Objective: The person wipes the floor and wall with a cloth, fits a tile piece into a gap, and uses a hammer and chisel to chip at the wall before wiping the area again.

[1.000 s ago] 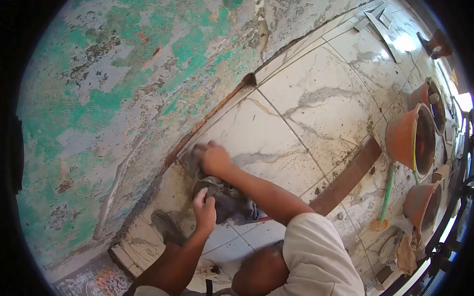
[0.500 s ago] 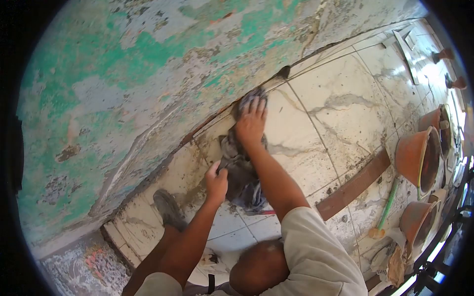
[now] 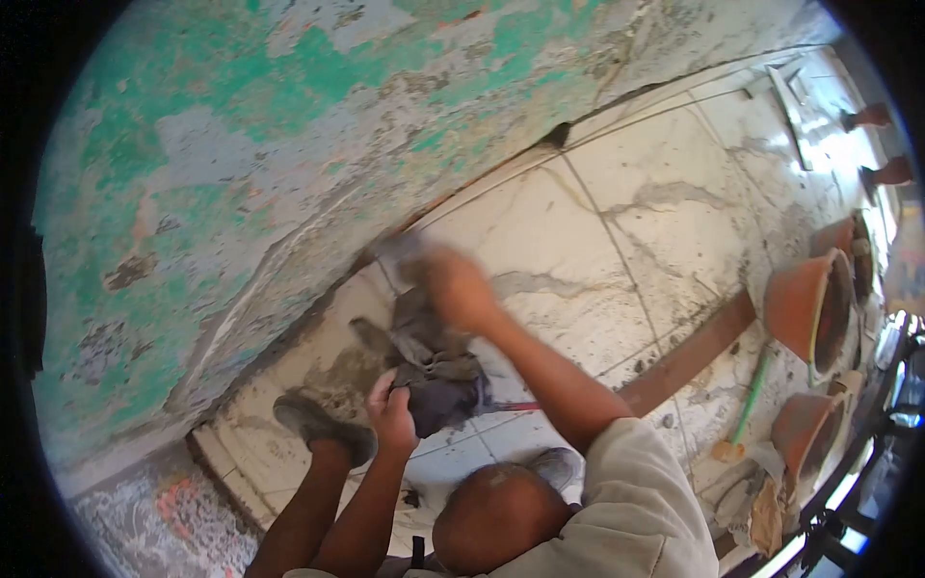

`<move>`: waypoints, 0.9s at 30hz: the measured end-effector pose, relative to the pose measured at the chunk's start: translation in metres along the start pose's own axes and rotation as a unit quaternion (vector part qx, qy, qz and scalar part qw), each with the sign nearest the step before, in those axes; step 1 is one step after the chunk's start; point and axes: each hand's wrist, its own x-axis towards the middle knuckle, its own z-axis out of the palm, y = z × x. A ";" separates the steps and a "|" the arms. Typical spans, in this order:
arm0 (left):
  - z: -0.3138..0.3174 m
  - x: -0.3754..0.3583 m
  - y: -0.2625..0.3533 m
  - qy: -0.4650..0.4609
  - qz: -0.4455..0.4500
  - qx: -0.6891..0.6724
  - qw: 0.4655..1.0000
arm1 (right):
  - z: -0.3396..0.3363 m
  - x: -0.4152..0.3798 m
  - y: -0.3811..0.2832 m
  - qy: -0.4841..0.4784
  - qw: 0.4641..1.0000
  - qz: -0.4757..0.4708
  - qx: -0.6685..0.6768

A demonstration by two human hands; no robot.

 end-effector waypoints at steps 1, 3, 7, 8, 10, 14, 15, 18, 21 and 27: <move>0.024 0.002 0.020 -0.071 -0.028 -0.055 0.996 | -0.049 -0.001 0.031 -0.043 0.995 -0.043 -0.077; 0.076 0.012 0.039 -0.154 0.016 0.040 0.987 | -0.132 0.015 0.032 0.040 0.966 0.243 0.080; 0.180 0.057 0.034 -0.312 0.098 -0.043 0.944 | -0.170 0.035 0.162 0.107 0.959 0.233 -0.120; 0.197 0.071 0.022 -0.316 0.099 -0.045 0.943 | -0.158 0.040 0.190 0.124 0.933 0.237 -0.242; 0.220 0.088 0.006 -0.226 0.073 0.039 0.971 | -0.126 0.041 0.224 0.130 0.875 0.211 -0.416; 0.175 0.087 0.005 -0.258 0.001 0.031 0.966 | -0.050 0.047 0.183 -0.064 0.934 0.087 -0.342; 0.160 0.081 0.000 -0.261 0.028 0.027 0.964 | -0.054 0.043 0.141 0.043 0.956 0.014 -0.289; 0.151 0.088 -0.007 -0.253 0.038 0.013 0.967 | -0.060 0.058 0.142 0.192 0.919 0.172 -0.300; 0.157 0.096 0.003 -0.245 -0.022 -0.018 0.969 | -0.058 0.072 0.157 0.135 0.905 0.229 -0.332; 0.152 0.069 -0.007 -0.271 -0.005 -0.001 0.963 | -0.071 0.052 0.148 0.077 0.964 0.106 -0.233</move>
